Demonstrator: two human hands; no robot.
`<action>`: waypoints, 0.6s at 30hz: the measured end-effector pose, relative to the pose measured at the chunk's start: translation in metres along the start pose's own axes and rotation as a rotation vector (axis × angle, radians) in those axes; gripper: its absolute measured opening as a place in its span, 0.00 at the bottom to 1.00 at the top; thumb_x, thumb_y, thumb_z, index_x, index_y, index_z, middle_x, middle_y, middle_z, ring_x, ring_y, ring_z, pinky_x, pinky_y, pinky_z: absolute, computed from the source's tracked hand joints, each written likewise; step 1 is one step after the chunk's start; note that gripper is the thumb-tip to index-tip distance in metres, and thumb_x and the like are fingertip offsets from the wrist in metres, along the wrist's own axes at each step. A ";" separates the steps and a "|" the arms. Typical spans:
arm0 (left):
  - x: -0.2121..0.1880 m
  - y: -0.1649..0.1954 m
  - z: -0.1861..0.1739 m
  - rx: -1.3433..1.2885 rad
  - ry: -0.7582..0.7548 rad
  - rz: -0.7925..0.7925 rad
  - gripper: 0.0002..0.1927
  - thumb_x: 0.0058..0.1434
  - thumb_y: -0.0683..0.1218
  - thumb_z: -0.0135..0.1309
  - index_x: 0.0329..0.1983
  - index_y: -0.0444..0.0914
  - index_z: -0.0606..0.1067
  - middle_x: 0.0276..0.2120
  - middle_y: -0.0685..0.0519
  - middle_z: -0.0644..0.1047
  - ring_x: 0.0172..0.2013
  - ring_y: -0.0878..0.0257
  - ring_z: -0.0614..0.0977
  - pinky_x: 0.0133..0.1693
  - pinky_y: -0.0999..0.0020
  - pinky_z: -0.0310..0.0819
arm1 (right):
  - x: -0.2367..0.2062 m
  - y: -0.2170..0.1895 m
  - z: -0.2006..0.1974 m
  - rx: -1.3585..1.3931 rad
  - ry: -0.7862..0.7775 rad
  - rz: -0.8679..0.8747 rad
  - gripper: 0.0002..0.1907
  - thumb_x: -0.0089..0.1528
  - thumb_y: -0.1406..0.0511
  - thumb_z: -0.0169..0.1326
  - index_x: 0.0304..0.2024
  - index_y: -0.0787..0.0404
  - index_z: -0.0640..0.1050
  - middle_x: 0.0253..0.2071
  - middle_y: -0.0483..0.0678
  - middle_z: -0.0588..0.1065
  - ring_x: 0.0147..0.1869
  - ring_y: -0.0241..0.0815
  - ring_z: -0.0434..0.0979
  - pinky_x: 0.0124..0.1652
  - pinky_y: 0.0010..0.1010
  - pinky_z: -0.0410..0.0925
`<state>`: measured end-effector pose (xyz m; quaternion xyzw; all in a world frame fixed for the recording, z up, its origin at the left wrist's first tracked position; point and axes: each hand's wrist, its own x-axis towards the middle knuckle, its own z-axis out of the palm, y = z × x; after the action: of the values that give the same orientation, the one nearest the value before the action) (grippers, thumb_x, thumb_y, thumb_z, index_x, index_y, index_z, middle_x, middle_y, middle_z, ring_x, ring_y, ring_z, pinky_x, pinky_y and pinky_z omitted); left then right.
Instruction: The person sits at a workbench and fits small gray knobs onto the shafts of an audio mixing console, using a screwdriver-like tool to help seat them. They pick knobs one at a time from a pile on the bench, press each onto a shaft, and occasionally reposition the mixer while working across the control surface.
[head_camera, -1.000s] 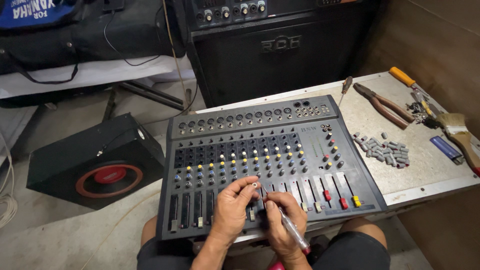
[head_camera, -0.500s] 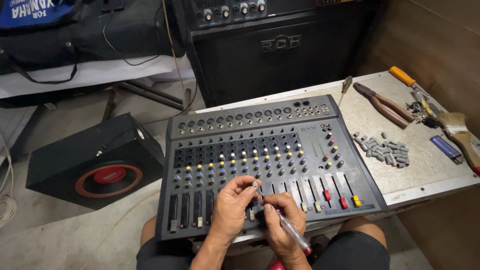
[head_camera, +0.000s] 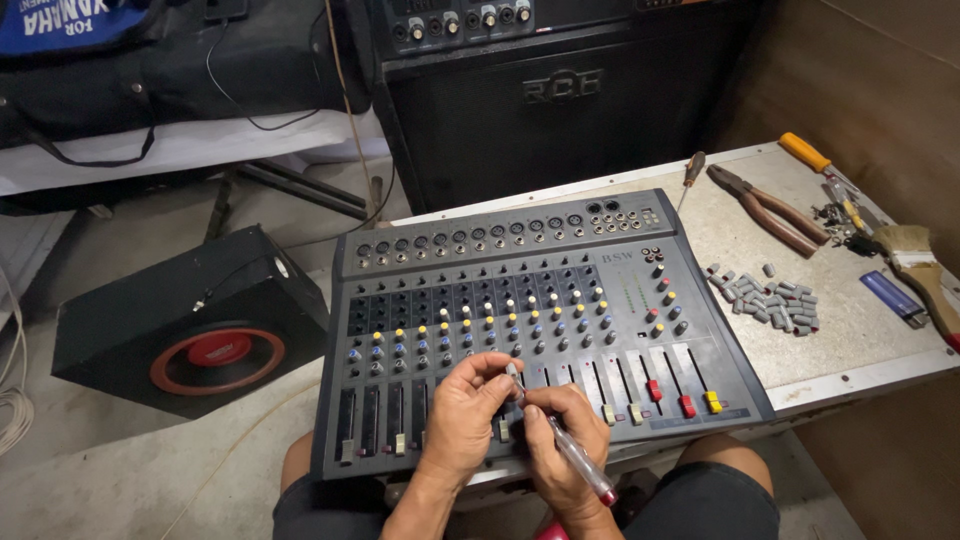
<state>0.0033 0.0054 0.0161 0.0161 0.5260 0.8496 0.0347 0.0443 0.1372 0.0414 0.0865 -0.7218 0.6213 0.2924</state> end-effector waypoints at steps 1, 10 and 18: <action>0.000 -0.001 0.000 0.000 -0.002 0.005 0.12 0.64 0.35 0.53 0.51 0.29 0.75 0.44 0.47 0.81 0.37 0.67 0.80 0.44 0.71 0.78 | 0.000 0.000 -0.001 0.000 -0.001 0.000 0.04 0.59 0.73 0.56 0.37 0.65 0.78 0.30 0.48 0.76 0.29 0.36 0.74 0.31 0.25 0.67; 0.001 -0.009 -0.003 0.018 -0.019 0.014 0.11 0.65 0.36 0.54 0.51 0.30 0.76 0.42 0.49 0.81 0.38 0.68 0.80 0.44 0.72 0.78 | 0.000 -0.003 0.002 -0.001 0.022 0.008 0.04 0.59 0.74 0.56 0.38 0.64 0.79 0.30 0.48 0.76 0.29 0.36 0.73 0.31 0.25 0.66; -0.001 -0.011 -0.004 0.054 -0.038 0.007 0.11 0.65 0.37 0.55 0.50 0.31 0.76 0.44 0.50 0.82 0.40 0.69 0.81 0.47 0.73 0.77 | -0.002 0.001 0.002 -0.063 0.011 0.043 0.04 0.60 0.72 0.57 0.39 0.64 0.79 0.30 0.48 0.77 0.30 0.37 0.75 0.32 0.26 0.68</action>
<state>0.0043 0.0068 0.0047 0.0347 0.5481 0.8346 0.0413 0.0447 0.1350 0.0393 0.0584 -0.7411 0.6049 0.2854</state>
